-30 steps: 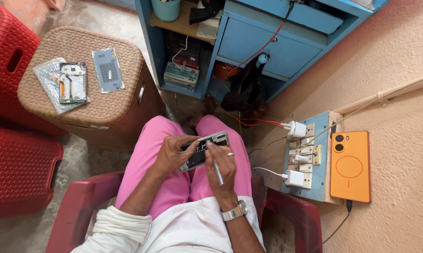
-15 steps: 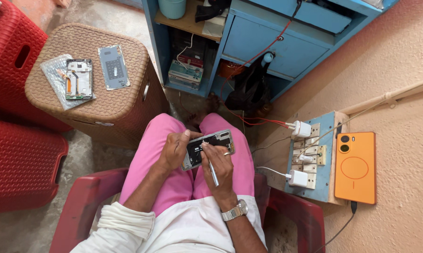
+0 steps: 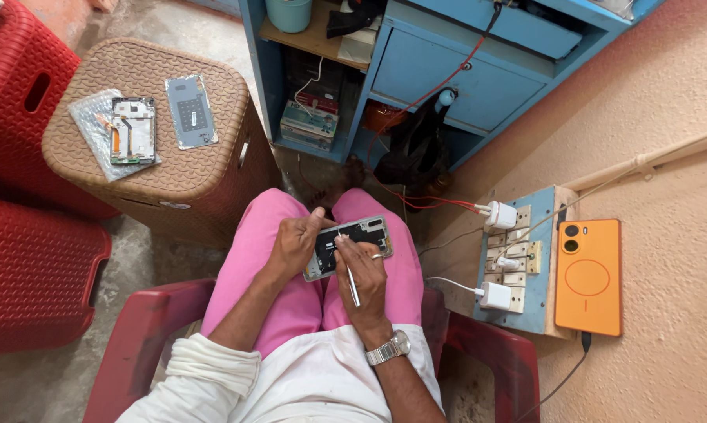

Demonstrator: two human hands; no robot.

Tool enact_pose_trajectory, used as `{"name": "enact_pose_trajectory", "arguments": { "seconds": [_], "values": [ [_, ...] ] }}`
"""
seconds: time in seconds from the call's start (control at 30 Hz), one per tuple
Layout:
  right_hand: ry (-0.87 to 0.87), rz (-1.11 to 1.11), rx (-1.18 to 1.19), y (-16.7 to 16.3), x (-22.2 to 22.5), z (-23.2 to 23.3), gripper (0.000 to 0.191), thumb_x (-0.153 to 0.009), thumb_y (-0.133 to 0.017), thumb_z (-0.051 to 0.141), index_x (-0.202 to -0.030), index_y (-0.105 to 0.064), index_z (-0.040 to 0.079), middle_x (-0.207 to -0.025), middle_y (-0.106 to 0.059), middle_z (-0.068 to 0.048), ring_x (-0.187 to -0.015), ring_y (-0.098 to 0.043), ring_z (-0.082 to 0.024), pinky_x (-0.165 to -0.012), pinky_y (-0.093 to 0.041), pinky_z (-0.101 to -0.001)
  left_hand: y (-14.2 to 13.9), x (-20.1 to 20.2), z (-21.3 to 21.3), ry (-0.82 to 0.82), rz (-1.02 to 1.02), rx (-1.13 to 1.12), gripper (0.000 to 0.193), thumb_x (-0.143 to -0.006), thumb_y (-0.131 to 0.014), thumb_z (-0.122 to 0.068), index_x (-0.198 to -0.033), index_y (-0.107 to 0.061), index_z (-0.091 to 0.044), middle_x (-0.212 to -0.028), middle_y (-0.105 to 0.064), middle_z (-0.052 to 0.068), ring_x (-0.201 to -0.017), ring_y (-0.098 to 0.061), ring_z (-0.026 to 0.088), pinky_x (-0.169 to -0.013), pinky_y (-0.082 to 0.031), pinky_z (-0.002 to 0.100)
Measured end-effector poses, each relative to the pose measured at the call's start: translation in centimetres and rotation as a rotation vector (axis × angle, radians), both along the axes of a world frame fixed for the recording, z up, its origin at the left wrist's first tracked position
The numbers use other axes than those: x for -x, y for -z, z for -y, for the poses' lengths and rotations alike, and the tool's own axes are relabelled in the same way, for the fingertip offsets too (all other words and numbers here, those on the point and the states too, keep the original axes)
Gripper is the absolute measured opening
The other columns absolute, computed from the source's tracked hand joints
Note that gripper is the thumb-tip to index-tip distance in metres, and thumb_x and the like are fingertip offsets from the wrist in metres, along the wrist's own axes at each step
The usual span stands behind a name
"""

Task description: The person uses a metal spudger to pry and adjust internal components of a disassembled smartphone held on their lap. The person repeatedly works on the same device, manipulating parts near the battery and camera area.

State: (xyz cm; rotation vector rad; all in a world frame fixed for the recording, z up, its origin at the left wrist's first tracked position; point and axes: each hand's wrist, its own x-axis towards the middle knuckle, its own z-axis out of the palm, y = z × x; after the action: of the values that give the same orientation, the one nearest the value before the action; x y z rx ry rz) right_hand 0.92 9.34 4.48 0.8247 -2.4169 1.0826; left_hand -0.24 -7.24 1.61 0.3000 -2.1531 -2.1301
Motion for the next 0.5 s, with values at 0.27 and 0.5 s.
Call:
{"name": "enact_pose_trajectory", "arguments": {
  "seconds": [0.27,0.5],
  "values": [
    [0.02,0.001,0.0,0.22,0.21,0.0,0.024,-0.093,-0.07,0.001,-0.117,-0.073,-0.001,-0.115,-0.077,-0.014,-0.103,-0.071,-0.029,-0.092,-0.054,-0.0384,0.44,0.38,-0.5,-0.032,0.048,0.012,0.053,-0.105,-0.052,-0.04,-0.095,-0.08,0.003,-0.07,-0.076,0.01,-0.061,-0.067,0.01,-0.056,-0.055,0.028],
    [-0.005,0.004,0.011,0.12,0.14,0.21,0.024,-0.093,-0.07,0.0,-0.117,-0.072,-0.002,-0.114,-0.077,-0.014,-0.103,-0.07,-0.029,-0.089,-0.056,-0.038,0.57,0.45,-0.53,-0.048,0.047,0.031,0.052,-0.104,-0.053,-0.04,-0.094,-0.08,0.003,-0.069,-0.076,0.009,-0.06,-0.067,0.009,-0.055,-0.055,0.028]
  ]
}}
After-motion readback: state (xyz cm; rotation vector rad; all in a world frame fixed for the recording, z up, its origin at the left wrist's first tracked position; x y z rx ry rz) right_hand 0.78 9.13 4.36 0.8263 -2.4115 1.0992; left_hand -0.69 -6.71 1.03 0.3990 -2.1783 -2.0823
